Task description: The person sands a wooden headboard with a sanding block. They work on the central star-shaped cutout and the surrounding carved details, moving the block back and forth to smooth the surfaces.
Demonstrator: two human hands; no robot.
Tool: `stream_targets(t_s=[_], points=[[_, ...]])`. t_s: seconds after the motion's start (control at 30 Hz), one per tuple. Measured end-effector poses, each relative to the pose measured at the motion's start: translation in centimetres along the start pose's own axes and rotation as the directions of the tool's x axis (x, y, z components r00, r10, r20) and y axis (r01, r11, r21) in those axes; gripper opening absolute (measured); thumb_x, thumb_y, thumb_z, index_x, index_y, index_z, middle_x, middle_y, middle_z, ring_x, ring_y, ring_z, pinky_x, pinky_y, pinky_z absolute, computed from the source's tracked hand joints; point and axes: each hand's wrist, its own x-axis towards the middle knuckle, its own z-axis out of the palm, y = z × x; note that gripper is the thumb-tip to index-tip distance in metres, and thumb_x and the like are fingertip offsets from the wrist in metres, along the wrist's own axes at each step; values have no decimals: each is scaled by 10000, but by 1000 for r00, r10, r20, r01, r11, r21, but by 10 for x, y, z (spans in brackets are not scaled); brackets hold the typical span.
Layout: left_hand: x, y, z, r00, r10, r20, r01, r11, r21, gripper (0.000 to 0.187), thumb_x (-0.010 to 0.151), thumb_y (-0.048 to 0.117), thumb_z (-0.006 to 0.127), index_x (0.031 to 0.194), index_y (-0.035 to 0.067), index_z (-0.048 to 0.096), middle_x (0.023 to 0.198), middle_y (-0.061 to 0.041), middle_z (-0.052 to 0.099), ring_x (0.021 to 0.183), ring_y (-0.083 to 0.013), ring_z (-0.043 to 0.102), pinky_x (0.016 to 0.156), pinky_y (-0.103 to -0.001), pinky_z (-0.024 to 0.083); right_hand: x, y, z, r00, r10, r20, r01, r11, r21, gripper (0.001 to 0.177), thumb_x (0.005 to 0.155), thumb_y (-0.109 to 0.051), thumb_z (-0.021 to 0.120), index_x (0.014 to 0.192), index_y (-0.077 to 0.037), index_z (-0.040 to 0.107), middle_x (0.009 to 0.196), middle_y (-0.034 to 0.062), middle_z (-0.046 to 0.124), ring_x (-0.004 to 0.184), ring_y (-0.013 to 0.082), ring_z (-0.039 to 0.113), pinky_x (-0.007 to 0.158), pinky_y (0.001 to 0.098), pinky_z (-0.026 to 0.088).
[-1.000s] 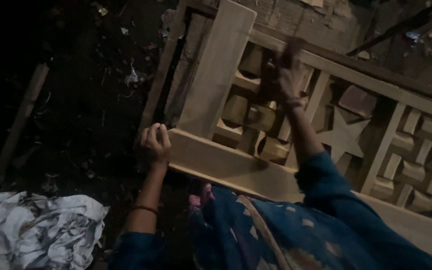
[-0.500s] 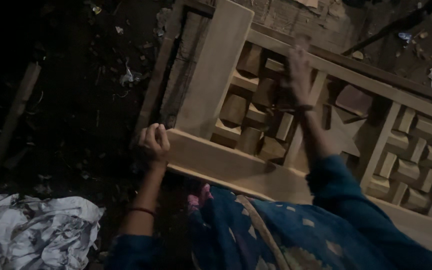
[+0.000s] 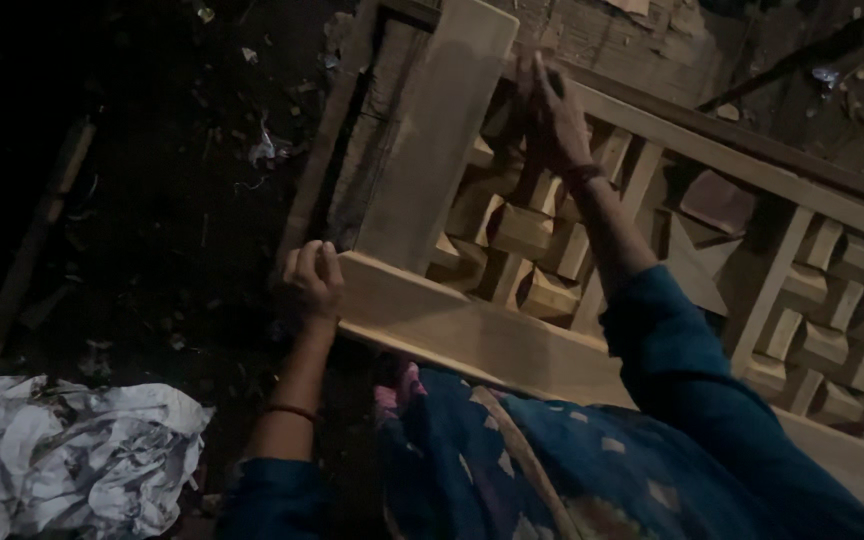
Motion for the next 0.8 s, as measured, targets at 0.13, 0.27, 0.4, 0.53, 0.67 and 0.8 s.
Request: stream_targets(t_s=[0.13, 0.27, 0.4, 0.53, 0.67, 0.8], points=[[-2, -6, 2, 998, 59, -26, -57, 997, 61, 260, 1038, 272, 638, 1071, 30, 728, 1002, -186, 701, 902, -350, 693, 747, -440, 568, 0, -13, -19, 997, 76, 14, -69, 958, -278, 747, 1035, -493, 511, 1640, -115, 290, 1701, 151, 249, 1560, 363, 189, 1287, 485, 186], [-1, -11, 11, 993, 87, -73, -93, 993, -75, 268, 1039, 265, 647, 1044, 2, 699, 945, -186, 676, 860, -340, 680, 728, -429, 562, -3, -12, -6, 991, -129, -46, 101, 916, -387, 678, 1147, -485, 405, 1662, -65, 268, 1727, 183, 198, 1599, 364, 121, 1288, 556, 69], [-1, -5, 9, 996, 58, -72, -62, 996, -65, 266, 1034, 269, 653, 1017, 8, 703, 912, -178, 677, 831, -335, 677, 714, -434, 552, 18, -8, 27, 995, -72, -62, 39, 905, -423, 681, 1165, -498, 360, 1678, -78, 206, 1747, 145, 147, 1619, 287, 108, 1286, 567, 22], [-4, 4, -4, 1000, 7, 28, -5, 999, -52, 268, 1045, 260, 629, 1057, 3, 703, 975, -190, 681, 865, -340, 684, 730, -428, 555, 43, -19, 45, 988, 59, -139, -114, 897, -427, 654, 1187, -479, 316, 1709, -121, 154, 1778, 87, 103, 1644, 263, 70, 1304, 566, -18], [-2, 7, -3, 1000, 22, 11, -22, 1000, 1, 271, 1043, 276, 632, 1038, 20, 719, 997, -177, 693, 894, -348, 685, 768, -434, 554, 21, -43, 34, 989, 146, 20, -125, 905, -406, 738, 1105, -583, 310, 1691, -168, 137, 1762, 66, 59, 1628, 255, 24, 1272, 574, -42], [1, 5, 4, 1000, 11, -3, -11, 999, -37, 279, 1024, 286, 636, 992, 24, 726, 928, -149, 705, 857, -330, 687, 786, -451, 549, 3, -70, 35, 995, 102, 1, -93, 904, -417, 852, 1081, -685, 300, 1689, -114, 123, 1766, 76, 39, 1634, 250, 9, 1281, 569, -65]])
